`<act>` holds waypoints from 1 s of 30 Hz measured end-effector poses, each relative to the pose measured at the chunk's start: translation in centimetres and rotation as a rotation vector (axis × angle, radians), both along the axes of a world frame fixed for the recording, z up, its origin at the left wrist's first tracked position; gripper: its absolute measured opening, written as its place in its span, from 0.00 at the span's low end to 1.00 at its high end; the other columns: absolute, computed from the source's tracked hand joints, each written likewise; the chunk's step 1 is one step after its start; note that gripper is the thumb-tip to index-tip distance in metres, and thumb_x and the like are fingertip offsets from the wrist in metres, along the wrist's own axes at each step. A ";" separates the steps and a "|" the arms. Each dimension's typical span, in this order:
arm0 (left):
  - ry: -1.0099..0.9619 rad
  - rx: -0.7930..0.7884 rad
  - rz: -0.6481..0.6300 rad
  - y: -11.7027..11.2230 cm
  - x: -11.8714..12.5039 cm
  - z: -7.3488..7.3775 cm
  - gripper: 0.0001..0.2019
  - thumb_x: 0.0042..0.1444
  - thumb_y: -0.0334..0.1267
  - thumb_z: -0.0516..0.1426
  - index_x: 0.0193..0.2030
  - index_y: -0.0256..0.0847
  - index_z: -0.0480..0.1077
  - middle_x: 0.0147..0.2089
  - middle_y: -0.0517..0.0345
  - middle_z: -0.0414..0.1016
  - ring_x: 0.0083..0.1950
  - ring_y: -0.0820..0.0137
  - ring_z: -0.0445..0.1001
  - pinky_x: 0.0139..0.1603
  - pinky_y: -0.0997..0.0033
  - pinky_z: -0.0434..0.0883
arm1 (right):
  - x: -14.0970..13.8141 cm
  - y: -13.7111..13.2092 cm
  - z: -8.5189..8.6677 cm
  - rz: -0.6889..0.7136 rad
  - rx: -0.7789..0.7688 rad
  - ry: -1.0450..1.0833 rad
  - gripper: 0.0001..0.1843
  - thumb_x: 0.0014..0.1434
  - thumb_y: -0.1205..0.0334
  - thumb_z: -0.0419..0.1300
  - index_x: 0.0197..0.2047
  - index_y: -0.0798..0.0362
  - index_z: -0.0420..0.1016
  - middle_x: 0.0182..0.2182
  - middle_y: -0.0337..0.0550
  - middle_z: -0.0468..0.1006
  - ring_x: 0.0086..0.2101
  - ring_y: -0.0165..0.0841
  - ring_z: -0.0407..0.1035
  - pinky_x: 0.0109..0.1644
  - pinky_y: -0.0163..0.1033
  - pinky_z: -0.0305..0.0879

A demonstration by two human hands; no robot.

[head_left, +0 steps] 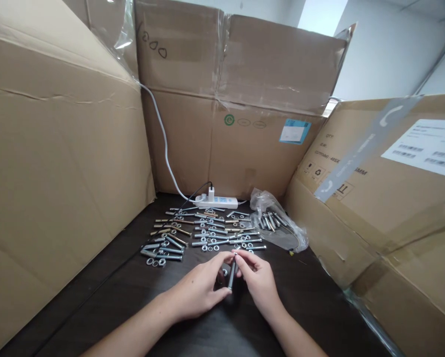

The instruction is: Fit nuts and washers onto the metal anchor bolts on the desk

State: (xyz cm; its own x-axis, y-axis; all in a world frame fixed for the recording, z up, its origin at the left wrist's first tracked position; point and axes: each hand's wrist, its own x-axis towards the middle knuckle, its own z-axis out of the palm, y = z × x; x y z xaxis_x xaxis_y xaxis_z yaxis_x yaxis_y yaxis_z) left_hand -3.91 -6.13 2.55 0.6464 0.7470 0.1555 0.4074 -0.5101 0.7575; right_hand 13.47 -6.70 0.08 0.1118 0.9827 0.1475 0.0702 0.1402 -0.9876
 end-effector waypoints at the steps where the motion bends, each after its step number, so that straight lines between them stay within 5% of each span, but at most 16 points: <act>1: -0.010 -0.008 0.004 0.0 0.0 -0.1 0.35 0.50 0.28 0.58 0.63 0.51 0.50 0.50 0.59 0.70 0.44 0.68 0.72 0.48 0.67 0.69 | 0.0 0.0 0.0 0.009 0.009 -0.007 0.21 0.51 0.49 0.63 0.40 0.57 0.80 0.25 0.44 0.76 0.24 0.31 0.67 0.30 0.36 0.67; 18: 0.130 0.176 -0.025 0.4 -0.2 -0.4 0.36 0.47 0.25 0.55 0.63 0.50 0.50 0.53 0.55 0.64 0.52 0.62 0.67 0.54 0.62 0.66 | -0.5 0.2 -0.3 0.168 -0.173 0.201 0.20 0.49 0.49 0.64 0.36 0.58 0.76 0.21 0.38 0.69 0.22 0.26 0.60 0.22 0.30 0.52; 22: 0.086 0.248 0.034 1.1 -0.7 -0.5 0.31 0.48 0.25 0.54 0.58 0.47 0.51 0.53 0.53 0.62 0.54 0.63 0.65 0.55 0.63 0.66 | -0.5 -0.2 0.1 0.172 -0.098 -0.009 0.20 0.54 0.48 0.59 0.40 0.57 0.75 0.24 0.40 0.72 0.21 0.27 0.62 0.24 0.32 0.57; 26: 0.029 0.317 0.159 1.8 -1.4 0.1 0.30 0.50 0.27 0.54 0.59 0.46 0.49 0.52 0.52 0.60 0.52 0.63 0.65 0.52 0.62 0.68 | 0.2 -0.8 0.7 0.198 0.143 -0.461 0.11 0.59 0.58 0.55 0.34 0.54 0.76 0.30 0.43 0.76 0.29 0.32 0.67 0.33 0.35 0.62; 30: -0.014 0.310 0.233 2.4 -1.9 0.2 0.29 0.52 0.30 0.55 0.60 0.45 0.49 0.51 0.53 0.59 0.49 0.65 0.66 0.51 0.63 0.69 | 1.0 -1.2 1.2 0.275 0.199 -0.751 0.09 0.59 0.64 0.54 0.35 0.52 0.76 0.28 0.40 0.75 0.27 0.30 0.66 0.32 0.34 0.60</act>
